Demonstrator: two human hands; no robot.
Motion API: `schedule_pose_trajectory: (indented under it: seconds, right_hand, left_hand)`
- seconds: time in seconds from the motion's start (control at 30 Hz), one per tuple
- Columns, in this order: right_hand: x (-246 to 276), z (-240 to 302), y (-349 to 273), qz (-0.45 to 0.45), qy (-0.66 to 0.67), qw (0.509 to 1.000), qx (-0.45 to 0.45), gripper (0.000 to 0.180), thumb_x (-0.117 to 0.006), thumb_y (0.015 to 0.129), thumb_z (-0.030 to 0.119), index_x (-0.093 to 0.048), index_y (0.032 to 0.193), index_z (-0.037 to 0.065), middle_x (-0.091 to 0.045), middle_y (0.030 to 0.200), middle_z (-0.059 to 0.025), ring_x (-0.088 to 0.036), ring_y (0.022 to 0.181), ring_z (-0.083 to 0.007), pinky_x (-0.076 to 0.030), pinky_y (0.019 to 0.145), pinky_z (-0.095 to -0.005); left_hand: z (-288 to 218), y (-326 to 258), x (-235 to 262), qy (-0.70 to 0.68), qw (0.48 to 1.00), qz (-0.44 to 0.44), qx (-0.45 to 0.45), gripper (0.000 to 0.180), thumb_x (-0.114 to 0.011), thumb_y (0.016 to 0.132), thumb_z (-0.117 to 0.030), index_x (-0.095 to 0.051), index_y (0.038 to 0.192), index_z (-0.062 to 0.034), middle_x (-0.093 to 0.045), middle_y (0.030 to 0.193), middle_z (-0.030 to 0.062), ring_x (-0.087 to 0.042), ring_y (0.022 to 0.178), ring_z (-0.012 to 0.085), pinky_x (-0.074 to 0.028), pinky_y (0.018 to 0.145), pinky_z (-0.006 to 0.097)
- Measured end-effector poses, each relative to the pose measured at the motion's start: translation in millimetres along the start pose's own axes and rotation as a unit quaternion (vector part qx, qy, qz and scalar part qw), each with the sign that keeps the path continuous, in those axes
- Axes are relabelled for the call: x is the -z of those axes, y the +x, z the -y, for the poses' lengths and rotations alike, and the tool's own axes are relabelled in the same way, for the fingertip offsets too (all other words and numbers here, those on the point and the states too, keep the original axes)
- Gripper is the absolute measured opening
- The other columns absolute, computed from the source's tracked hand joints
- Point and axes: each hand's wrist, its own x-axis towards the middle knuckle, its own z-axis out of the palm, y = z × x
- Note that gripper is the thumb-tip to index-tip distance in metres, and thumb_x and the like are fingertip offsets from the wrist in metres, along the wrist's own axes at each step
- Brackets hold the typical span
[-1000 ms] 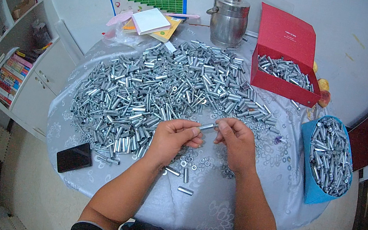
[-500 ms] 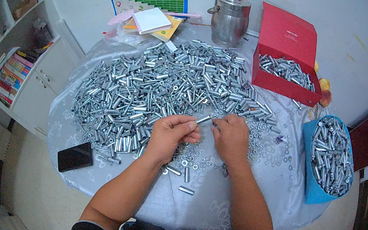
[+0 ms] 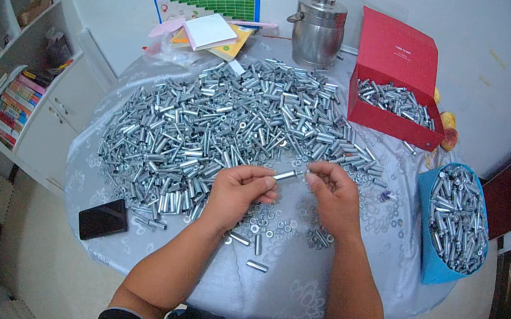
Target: The person repeatedly picks up cylindrical metal fasteners and small washers from a large pile on a table. They insert the washers into the fasteners by hand and place the assembled units into a blue container. The process is repetitive and involves handling small metal parts one by one.
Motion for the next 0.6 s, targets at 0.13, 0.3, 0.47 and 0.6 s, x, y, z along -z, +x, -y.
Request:
schedule_pose_trajectory:
  seconds: [0.13, 0.3, 0.47, 0.6]
  right_hand:
    - [0, 0, -4, 0.025, -0.004, 1.000, -0.001, 0.021, -0.065, 0.087, 0.004, -0.064, 0.108, 0.002, -0.063, 0.090, -0.0027, -0.059, 0.083, -0.0100, -0.048, 0.075, -0.0244]
    - [1, 3, -7, 0.036, -0.041, 0.999, 0.006, 0.020, -0.066, 0.087, 0.004, -0.065, 0.107, 0.001, -0.063, 0.090, -0.0032, -0.059, 0.083, -0.0106, -0.049, 0.075, -0.0249]
    - [-2, 3, -8, 0.036, -0.011, 0.999, -0.002, 0.015, -0.065, 0.090, 0.010, -0.066, 0.102, 0.001, -0.064, 0.086, -0.0041, -0.060, 0.078, -0.0112, -0.048, 0.072, -0.0260]
    - [2, 9, -7, 0.049, -0.139, 0.988, -0.047, 0.019, -0.060, 0.094, 0.019, -0.065, 0.095, 0.001, -0.065, 0.079, -0.0045, -0.059, 0.074, -0.0111, -0.046, 0.067, -0.0275]
  left_hand:
    - [1, -1, 1, 0.004, 1.000, 0.003, 0.001, 0.019, -0.066, 0.089, -0.006, -0.068, 0.104, 0.0043, -0.070, 0.087, 0.0118, -0.069, 0.074, 0.0182, -0.058, 0.067, 0.029]
    - [-2, -1, 1, 0.026, 1.000, 0.008, -0.002, 0.018, -0.066, 0.088, -0.005, -0.068, 0.104, 0.0048, -0.070, 0.086, 0.0119, -0.069, 0.073, 0.0178, -0.058, 0.067, 0.028]
    - [-3, -2, 1, 0.030, 0.999, 0.011, -0.004, 0.018, -0.066, 0.088, -0.004, -0.068, 0.103, 0.0049, -0.070, 0.084, 0.0114, -0.068, 0.072, 0.0169, -0.057, 0.066, 0.027]
    - [0, -3, 2, 0.043, 0.998, 0.027, -0.021, 0.017, -0.066, 0.088, -0.004, -0.069, 0.103, 0.0047, -0.070, 0.083, 0.0106, -0.067, 0.071, 0.0156, -0.056, 0.065, 0.027]
